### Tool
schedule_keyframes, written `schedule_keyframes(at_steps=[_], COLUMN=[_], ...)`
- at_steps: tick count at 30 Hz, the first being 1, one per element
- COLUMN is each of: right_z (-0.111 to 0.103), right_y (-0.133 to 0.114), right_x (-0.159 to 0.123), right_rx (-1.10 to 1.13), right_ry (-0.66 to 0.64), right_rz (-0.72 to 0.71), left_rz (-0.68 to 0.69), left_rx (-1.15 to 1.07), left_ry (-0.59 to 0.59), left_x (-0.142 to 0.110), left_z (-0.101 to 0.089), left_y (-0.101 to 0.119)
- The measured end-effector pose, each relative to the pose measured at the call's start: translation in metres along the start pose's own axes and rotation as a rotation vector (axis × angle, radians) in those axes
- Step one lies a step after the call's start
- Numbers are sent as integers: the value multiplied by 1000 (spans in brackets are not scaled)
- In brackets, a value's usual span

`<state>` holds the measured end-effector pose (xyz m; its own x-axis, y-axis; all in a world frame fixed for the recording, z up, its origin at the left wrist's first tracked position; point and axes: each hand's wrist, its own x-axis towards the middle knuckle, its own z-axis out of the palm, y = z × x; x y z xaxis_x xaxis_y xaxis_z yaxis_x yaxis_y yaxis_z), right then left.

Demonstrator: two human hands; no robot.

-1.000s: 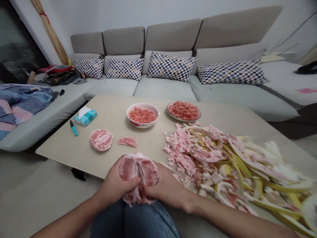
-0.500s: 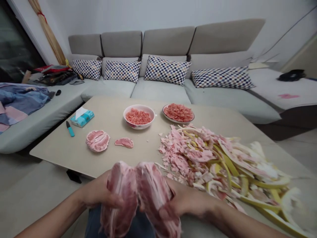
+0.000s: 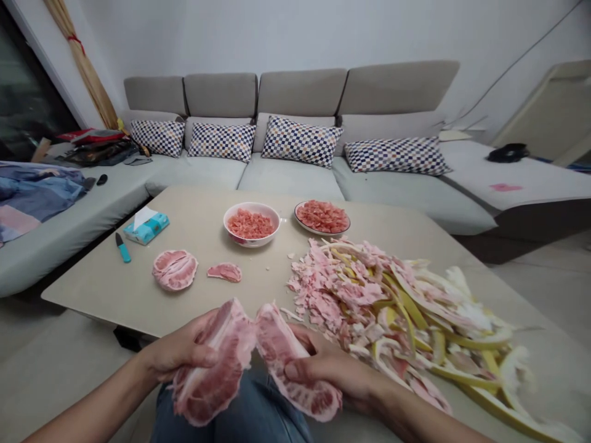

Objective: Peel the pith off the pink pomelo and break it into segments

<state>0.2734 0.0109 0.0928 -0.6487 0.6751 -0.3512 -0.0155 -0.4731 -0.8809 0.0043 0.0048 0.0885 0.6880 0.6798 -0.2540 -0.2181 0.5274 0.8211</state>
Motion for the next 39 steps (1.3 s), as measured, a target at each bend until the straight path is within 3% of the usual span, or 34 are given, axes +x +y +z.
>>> schedule_keyframes(at_steps=[6,8,11,14,16,19,21,24,26,30,35,39], right_z=[-33,-49,-62,-55,-47,-39,-37,-34,-27,-8,1,-3], right_y=[-2,-2,0,3,8,16,20,21,18,14,5,-6], right_x=[-12,-17,-23,-20,-13,-3,0,1,1,2,-5,-8], right_rx=[-64,-88,-90,-137,-205,-321,-388,-445,-452,-421,-589,-592], right_ry=[-160,-180,-67,82,169,265,312,368,397,389,312,339], right_rz=[229,302,229,107,45,-19,-61,-126,-159,-257,-265,-246], left_rz=[-141,-184,-137,-119,-67,-24,11,239,374,255,286,253], left_rx=[98,126,170,269,459,925,1064,1233,1113,568,498,468], left_ry=[-214,-223,-106,71,193,479,570,672,643,419,462,491], left_x=[-2,-4,5,37,65,99,107,97,86,74,72,61], left_z=[-35,-49,-56,-46,-35,-21,-11,9,25,48,48,49], left_y=[-4,-1,7,10,7,-1,-5,-6,-7,-19,-27,-28])
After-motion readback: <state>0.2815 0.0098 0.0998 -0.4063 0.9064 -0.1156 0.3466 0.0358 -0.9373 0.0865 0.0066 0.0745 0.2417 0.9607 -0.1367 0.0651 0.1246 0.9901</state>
